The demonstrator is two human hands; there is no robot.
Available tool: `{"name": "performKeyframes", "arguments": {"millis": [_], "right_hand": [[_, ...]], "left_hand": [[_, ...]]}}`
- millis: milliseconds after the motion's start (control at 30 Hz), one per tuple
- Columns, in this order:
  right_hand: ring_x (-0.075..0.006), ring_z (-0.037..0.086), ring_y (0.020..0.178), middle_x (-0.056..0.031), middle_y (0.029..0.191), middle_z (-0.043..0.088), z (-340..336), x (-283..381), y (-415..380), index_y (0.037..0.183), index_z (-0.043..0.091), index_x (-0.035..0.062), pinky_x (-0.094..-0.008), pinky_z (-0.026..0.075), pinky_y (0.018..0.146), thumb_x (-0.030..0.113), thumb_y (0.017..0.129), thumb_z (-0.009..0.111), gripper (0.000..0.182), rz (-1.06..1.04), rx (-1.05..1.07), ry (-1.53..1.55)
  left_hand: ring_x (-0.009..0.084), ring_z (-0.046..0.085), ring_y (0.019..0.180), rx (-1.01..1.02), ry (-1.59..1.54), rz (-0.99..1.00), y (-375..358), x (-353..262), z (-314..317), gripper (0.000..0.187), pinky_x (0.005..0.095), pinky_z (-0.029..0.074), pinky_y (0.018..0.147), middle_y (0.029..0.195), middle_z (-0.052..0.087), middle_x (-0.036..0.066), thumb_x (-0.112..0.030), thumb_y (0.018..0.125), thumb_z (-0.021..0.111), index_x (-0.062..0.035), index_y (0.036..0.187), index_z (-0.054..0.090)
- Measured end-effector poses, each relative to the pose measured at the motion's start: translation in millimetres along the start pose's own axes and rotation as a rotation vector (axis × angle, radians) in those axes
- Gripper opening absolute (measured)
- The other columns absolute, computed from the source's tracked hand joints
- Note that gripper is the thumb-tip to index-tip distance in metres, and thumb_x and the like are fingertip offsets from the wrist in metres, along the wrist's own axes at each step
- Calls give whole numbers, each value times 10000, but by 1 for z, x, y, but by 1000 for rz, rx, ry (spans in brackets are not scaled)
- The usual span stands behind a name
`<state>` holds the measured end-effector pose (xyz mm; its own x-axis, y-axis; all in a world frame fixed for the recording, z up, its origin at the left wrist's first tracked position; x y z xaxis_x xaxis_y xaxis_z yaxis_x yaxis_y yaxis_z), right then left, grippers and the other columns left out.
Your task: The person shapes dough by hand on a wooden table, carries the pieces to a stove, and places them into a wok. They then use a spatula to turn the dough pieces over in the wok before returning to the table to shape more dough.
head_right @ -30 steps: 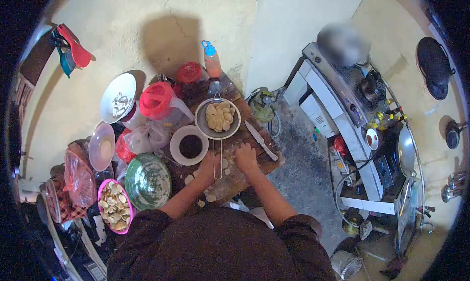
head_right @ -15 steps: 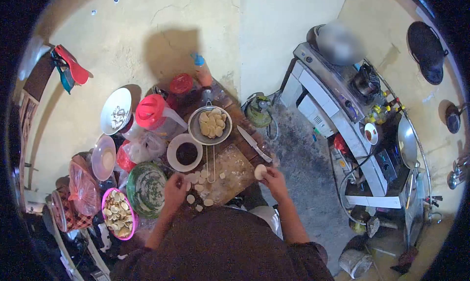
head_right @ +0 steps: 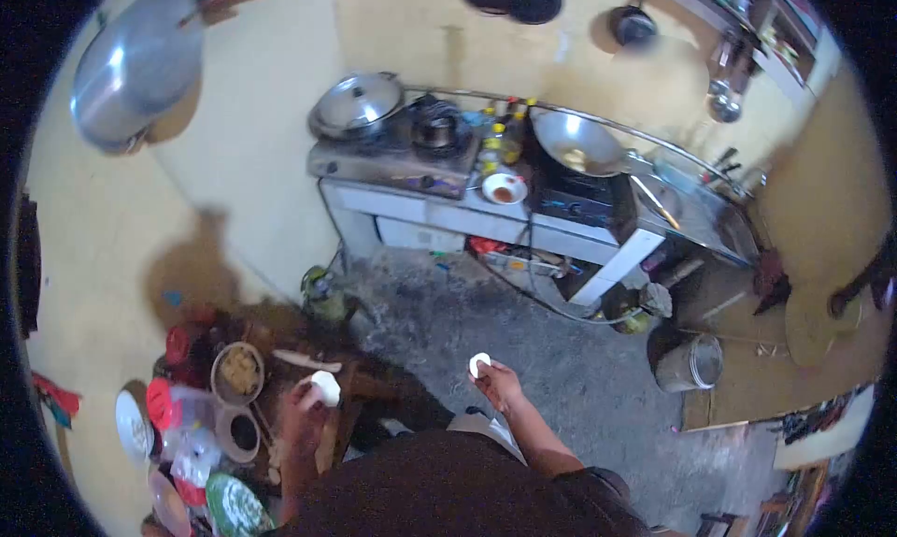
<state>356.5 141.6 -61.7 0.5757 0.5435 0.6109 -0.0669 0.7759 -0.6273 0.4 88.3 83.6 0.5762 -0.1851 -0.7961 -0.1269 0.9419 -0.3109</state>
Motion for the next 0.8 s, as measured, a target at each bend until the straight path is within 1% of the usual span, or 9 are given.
{"name": "performKeyframes", "arguments": {"millis": [167, 233, 267, 400, 500, 567, 600, 667, 800], "right_hand": [[-229, 628, 890, -101, 965, 625, -110, 58, -19, 1034, 566, -18, -328, 528, 774, 62, 859, 579, 193, -190, -198, 45], [-241, 631, 866, -122, 942, 624, -144, 86, -28, 1018, 566, -34, -360, 537, 752, 54, 860, 565, 181, -293, -380, 24], [-249, 635, 835, -134, 928, 620, -157, 98, -31, 1016, 563, -49, -368, 547, 720, 57, 867, 549, 182, -321, -392, 41], [-220, 633, 805, -129, 911, 622, -202, 134, -20, 990, 578, -52, -336, 548, 692, 85, 872, 560, 182, -378, -503, -77], [-172, 623, 743, -111, 857, 632, -210, 180, -1, 935, 611, -50, -300, 544, 662, 111, 864, 587, 178, -501, -571, -275], [-129, 608, 690, -80, 784, 639, -204, 220, 18, 880, 637, -47, -271, 522, 631, 125, 852, 613, 176, -589, -570, -488], [-129, 608, 690, -80, 784, 639, -204, 239, 31, 880, 637, -47, -271, 522, 631, 125, 852, 613, 176, -592, -573, -483], [-111, 612, 643, -93, 706, 657, -193, 289, 54, 860, 653, -31, -266, 494, 595, 127, 793, 665, 172, -753, -635, -774], [-89, 604, 657, -49, 695, 642, -148, 399, 80, 877, 643, -49, -243, 469, 578, 132, 816, 657, 192, -828, -614, -855]], "left_hand": [[173, 620, 796, 227, -2, -173, 54, 66, 108, 166, 305, 525, 708, 922, 626, 87, -39, 827, 599, -7, 988, 582], [151, 618, 712, 320, 136, -194, 76, 88, 146, 126, 267, 497, 628, 837, 638, 59, -76, 819, 621, -25, 930, 588], [152, 620, 701, 302, 238, -225, 87, 97, 157, 149, 275, 500, 624, 822, 640, 51, -82, 816, 630, -23, 946, 590], [152, 623, 712, 356, 216, -278, 117, 122, 200, 170, 279, 503, 632, 830, 642, 54, -81, 816, 629, -12, 967, 594], [147, 628, 752, 292, 242, -316, 139, 132, 228, 236, 247, 482, 579, 898, 645, 79, -82, 806, 644, 15, 1016, 599], [166, 631, 770, 235, 308, -320, 153, 129, 248, 283, 278, 510, 634, 907, 645, 87, -114, 803, 649, 27, 1043, 595], [179, 631, 788, 279, 331, -308, 167, 131, 256, 292, 311, 524, 674, 915, 645, 95, -119, 802, 644, 29, 1049, 596], [179, 630, 789, 274, 372, -303, 198, 134, 270, 293, 315, 527, 675, 918, 644, 95, -114, 798, 645, 28, 1050, 596], [173, 628, 788, 211, 467, -276, 265, 133, 309, 288, 315, 529, 668, 917, 641, 91, -103, 788, 648, 22, 1043, 602]]}}
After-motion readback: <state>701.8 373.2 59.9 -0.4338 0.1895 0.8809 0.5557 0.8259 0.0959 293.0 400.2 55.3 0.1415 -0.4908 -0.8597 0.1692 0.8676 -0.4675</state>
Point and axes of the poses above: each hand's wrist, its own y-axis towards the middle knuckle, its own z-axis out of the palm, x = y × z, the point moved 5 cm from there along y, towards the middle knuckle
